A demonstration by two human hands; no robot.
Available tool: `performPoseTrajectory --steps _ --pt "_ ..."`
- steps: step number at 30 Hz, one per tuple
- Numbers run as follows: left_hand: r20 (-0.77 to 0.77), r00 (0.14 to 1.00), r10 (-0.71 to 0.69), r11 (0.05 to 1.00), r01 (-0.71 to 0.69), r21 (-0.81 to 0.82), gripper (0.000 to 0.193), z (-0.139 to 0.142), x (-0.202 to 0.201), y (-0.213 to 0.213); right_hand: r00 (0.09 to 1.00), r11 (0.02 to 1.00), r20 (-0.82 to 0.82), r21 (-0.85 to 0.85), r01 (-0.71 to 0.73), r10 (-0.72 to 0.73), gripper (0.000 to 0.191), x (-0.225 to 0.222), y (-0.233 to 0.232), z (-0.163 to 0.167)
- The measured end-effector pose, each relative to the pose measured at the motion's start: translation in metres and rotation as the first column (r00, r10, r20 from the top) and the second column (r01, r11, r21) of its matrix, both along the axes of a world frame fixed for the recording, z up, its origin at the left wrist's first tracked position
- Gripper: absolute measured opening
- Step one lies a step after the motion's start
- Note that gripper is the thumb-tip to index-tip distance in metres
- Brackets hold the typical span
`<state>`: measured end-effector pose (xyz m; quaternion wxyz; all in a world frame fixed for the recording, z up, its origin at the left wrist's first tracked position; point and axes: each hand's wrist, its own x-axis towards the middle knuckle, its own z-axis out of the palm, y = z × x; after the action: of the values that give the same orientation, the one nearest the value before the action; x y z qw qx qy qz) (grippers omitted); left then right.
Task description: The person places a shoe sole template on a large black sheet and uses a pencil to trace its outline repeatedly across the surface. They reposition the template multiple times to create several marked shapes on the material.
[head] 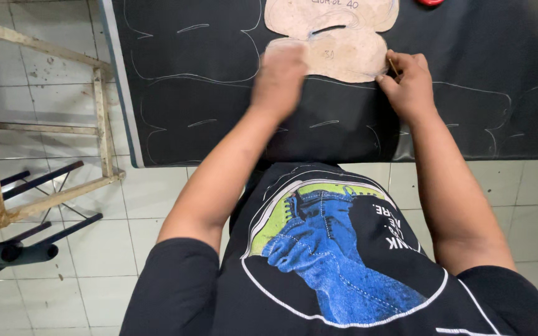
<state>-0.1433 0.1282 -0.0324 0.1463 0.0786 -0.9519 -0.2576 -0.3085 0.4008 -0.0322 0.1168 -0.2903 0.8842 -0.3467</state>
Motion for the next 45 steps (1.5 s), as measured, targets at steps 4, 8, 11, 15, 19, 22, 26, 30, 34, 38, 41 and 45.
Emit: performPoseTrajectory --steps 4,8,11,15,19,22,26,30,34,38,41,45 --pt "0.199 0.97 -0.14 0.978 0.167 -0.124 0.028 -0.002 -0.031 0.068 0.95 0.988 -0.277 0.091 -0.124 0.145 0.036 -0.006 -0.021 0.028" --pt "0.224 0.975 0.009 0.944 0.066 -0.324 0.053 -0.005 -0.039 0.103 0.961 0.986 -0.246 -0.073 -0.15 0.128 0.013 0.011 -0.074 0.068" --pt "0.296 0.949 -0.111 0.988 0.138 -0.071 0.068 -0.018 -0.046 0.109 0.959 0.962 -0.126 -0.072 -0.265 0.255 0.015 0.031 -0.111 0.092" --pt "0.509 0.828 -0.233 0.963 0.269 0.003 0.064 -0.043 -0.05 0.113 0.89 0.89 -0.02 0.034 -0.455 0.456 0.016 0.037 -0.135 0.107" --pt "0.428 0.888 -0.167 0.977 0.089 0.196 0.068 -0.052 -0.054 0.118 0.861 0.858 -0.056 0.143 -0.494 0.505 0.015 0.035 -0.135 0.102" --pt "0.5 0.843 -0.198 0.956 0.278 -0.089 0.061 -0.045 -0.054 0.116 0.841 0.848 -0.118 0.122 -0.516 0.529 0.012 0.033 -0.13 0.096" --pt "0.456 0.856 -0.243 0.951 0.118 0.285 0.063 -0.019 -0.05 0.107 0.785 0.814 -0.219 0.107 -0.571 0.579 0.006 0.035 -0.134 0.09" --pt "0.512 0.794 -0.328 0.943 0.31 0.124 0.06 0.006 -0.052 0.102 0.714 0.741 -0.25 0.019 -0.672 0.654 0.006 0.042 -0.159 0.084" --pt "0.525 0.777 -0.349 0.933 0.34 0.116 0.058 0.017 -0.054 0.1 0.731 0.737 -0.164 -0.029 -0.675 0.662 0.005 0.05 -0.191 0.086" --pt "0.517 0.783 -0.347 0.933 0.342 0.108 0.056 0.015 -0.059 0.099 0.79 0.788 -0.113 -0.069 -0.612 0.603 0.006 0.044 -0.208 0.093" --pt "0.507 0.792 -0.34 0.936 0.339 0.097 0.055 0.008 -0.063 0.1 0.82 0.823 -0.181 -0.078 -0.562 0.543 0.006 0.037 -0.207 0.094" --pt "0.408 0.877 -0.256 0.967 0.235 0.102 0.053 0.001 -0.064 0.102 0.814 0.858 -0.305 0.018 -0.514 0.494 0.005 0.017 -0.194 0.099"
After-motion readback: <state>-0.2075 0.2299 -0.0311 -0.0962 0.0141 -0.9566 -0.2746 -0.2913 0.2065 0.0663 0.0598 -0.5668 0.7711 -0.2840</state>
